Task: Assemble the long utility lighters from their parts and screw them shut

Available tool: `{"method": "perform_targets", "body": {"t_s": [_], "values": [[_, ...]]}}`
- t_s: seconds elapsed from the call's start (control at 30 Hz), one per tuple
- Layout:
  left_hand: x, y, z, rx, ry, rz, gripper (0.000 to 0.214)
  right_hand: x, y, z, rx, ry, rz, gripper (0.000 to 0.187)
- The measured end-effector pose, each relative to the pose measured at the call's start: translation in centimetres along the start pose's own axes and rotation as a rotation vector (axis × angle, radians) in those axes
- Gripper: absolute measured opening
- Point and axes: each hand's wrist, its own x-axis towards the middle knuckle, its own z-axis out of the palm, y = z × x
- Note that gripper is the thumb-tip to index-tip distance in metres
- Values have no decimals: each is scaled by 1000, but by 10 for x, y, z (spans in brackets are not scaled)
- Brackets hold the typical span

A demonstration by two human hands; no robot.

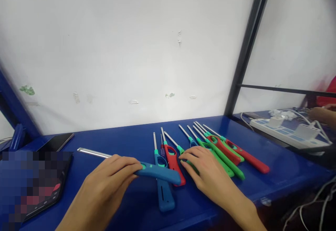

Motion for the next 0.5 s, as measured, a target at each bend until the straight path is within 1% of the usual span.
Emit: {"method": "perform_targets", "body": {"t_s": [0.03,0.07,0.13,0.2,0.3,0.37,0.43,0.5], "values": [[-4,-5,0,17,6,-16,19,0,1,-1,-4,-4,7,22],[-8,-10,0,34,-25,-35,21,0,3,-1,-7,-8,14,22],[-15,-21,0,18,-169,-126,24,1,4,-4,-2,-19,20,22],[-20,-30,4,2,-346,-232,25,3,1,-8,27,-31,9,21],[-26,-39,14,54,-530,-328,23,9,-10,-13,96,-97,-60,21],[-28,-42,22,87,-570,-354,22,16,-19,-15,89,-194,-122,21],[-30,-41,28,98,-582,-369,22,25,-24,-15,31,-280,-162,21],[-32,-38,30,95,-597,-385,26,34,-26,-15,-29,-328,-175,22]]}}
